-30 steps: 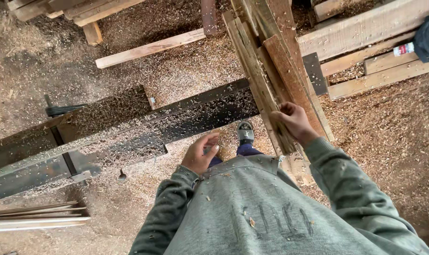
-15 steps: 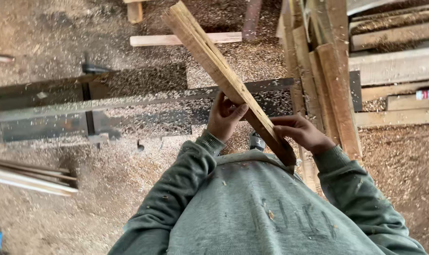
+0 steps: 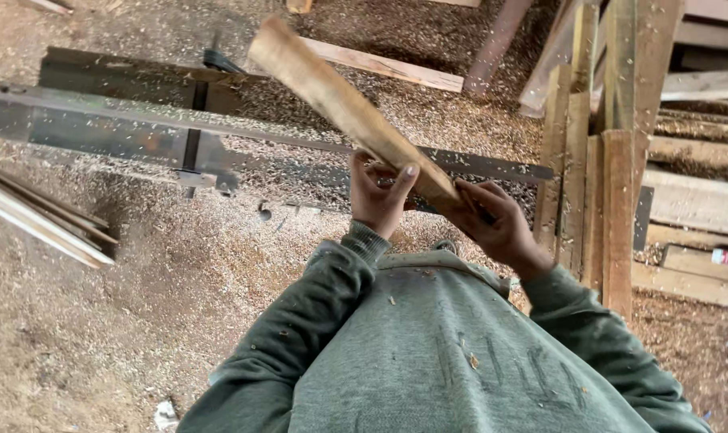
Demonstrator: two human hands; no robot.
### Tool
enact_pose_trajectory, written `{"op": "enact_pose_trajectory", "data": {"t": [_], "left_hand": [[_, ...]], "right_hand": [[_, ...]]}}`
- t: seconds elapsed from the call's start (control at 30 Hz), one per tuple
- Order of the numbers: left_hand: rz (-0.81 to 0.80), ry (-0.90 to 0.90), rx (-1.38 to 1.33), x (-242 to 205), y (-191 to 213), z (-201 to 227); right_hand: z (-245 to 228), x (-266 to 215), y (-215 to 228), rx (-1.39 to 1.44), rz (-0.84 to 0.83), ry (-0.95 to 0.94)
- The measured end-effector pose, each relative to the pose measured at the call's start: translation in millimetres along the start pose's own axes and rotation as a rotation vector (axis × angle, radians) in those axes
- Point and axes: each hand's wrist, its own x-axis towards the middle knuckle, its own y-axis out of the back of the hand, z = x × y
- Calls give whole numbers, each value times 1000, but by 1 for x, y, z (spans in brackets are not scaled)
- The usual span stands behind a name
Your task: The person sands the surface of a wood plank by sliding it back and forth over a fixed sanding machine. The person picks up a plank, sands multiple sides by hand, and then places it into a stack with other planks.
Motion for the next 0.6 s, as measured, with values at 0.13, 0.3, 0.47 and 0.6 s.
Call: {"op": "enact_pose_trajectory", "data": {"t": [0.13,0.3,0.47,0.6], "left_hand": [[-127,120,-167,2,22,1],[-294,64,-445,5,26,3],[-281,96,-478,2,26,1],[-215,67,-246,2,35,-6]], "right_hand": [[22,4,22,769,-258,-52],[41,18,28,853,-198,-643],[43,25,20,997,-524,-387],[33,34,12,819,-441,-401]]}}
